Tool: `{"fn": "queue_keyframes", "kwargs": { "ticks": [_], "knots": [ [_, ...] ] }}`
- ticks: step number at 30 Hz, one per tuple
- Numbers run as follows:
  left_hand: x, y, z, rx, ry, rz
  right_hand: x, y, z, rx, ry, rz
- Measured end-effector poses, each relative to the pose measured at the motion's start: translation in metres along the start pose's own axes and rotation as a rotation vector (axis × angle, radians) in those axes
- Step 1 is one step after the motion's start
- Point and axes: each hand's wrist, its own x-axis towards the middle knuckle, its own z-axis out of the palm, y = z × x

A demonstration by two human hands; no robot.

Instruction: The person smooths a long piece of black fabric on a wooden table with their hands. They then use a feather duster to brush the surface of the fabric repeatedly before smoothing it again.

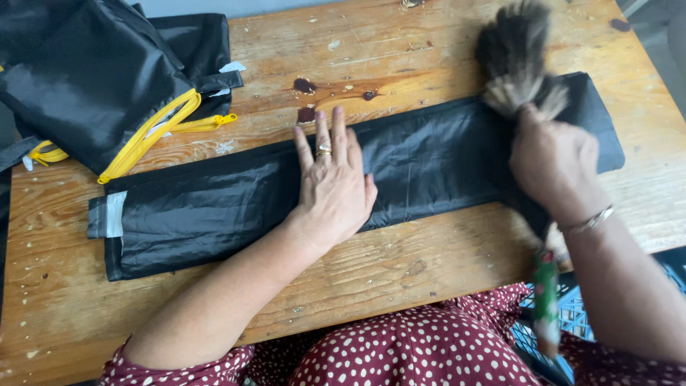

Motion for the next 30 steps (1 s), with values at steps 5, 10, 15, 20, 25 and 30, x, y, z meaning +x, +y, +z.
{"fn": "queue_keyframes", "kwargs": {
  "ticks": [5, 10, 15, 20, 25, 30],
  "knots": [
    [0.012, 0.026, -0.001, -0.153, -0.168, 0.031, -0.032, -0.090, -0.072, 0.034, 0.219, -0.286],
    [0.009, 0.017, -0.011, -0.194, -0.351, 0.030, -0.035, -0.088, -0.072, 0.421, 0.161, -0.325],
    [0.003, 0.013, 0.012, -0.048, -0.093, 0.064, -0.027, -0.002, 0.010, -0.100, 0.251, -0.074],
    [0.001, 0.011, 0.013, -0.031, -0.085, 0.077, -0.003, 0.030, 0.024, 0.230, -0.153, 0.107],
    [-0.004, -0.010, 0.008, -0.010, -0.177, 0.048, -0.017, 0.001, -0.017, 0.244, -0.006, 0.056],
    [-0.002, -0.018, -0.026, 0.274, -0.377, -0.062, -0.049, -0.075, -0.088, 0.581, 0.120, -0.317]
  ]
}}
